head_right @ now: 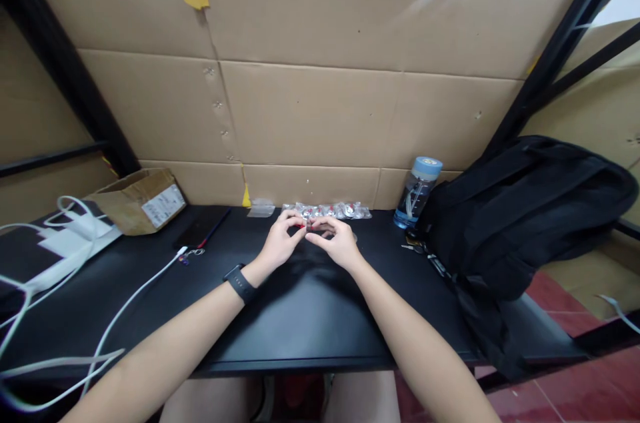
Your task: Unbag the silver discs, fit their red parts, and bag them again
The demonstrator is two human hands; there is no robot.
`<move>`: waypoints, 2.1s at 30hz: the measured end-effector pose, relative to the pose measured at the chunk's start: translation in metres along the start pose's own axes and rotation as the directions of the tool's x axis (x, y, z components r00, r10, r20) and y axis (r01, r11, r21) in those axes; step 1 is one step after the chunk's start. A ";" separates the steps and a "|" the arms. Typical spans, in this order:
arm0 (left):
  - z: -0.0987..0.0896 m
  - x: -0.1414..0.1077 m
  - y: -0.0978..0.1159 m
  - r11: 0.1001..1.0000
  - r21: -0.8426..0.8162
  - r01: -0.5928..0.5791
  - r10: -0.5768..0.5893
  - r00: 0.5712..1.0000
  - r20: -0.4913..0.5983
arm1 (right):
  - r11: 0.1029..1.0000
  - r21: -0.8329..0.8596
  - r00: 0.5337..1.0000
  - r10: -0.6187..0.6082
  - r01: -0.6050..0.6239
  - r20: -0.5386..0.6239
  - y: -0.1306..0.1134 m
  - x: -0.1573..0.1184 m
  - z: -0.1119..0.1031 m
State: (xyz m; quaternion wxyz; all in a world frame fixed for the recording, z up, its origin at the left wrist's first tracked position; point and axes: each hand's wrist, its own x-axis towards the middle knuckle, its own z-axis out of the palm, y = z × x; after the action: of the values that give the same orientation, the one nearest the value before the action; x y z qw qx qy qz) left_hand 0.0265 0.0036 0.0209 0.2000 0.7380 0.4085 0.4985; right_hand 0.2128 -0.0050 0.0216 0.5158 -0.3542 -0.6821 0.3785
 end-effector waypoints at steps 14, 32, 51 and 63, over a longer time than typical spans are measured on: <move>-0.010 -0.005 -0.004 0.978 0.210 -0.021 -0.003 0.994 0.113 | 0.972 -0.228 0.983 -0.019 0.061 0.181 0.011 -0.001 0.000; -0.017 -0.009 -0.022 0.931 0.348 -0.112 -0.074 0.875 0.479 | 0.841 -0.534 0.967 0.061 0.083 0.247 0.007 -0.003 -0.008; -0.031 0.001 -0.056 0.764 0.632 -0.128 -0.104 0.943 0.317 | 0.513 -0.853 0.947 0.311 -0.091 0.086 0.029 0.004 -0.066; -0.026 0.000 -0.063 0.810 0.572 -0.131 -0.073 0.945 0.319 | 0.540 -0.831 0.972 0.233 -0.137 -0.008 0.023 0.008 -0.062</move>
State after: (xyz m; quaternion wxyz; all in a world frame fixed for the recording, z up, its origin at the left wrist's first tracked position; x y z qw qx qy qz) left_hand -0.0221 0.0375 -0.0128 0.0198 0.8416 0.4918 0.2225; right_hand 0.2737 0.0219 0.0161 0.2108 -0.6040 -0.7639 0.0851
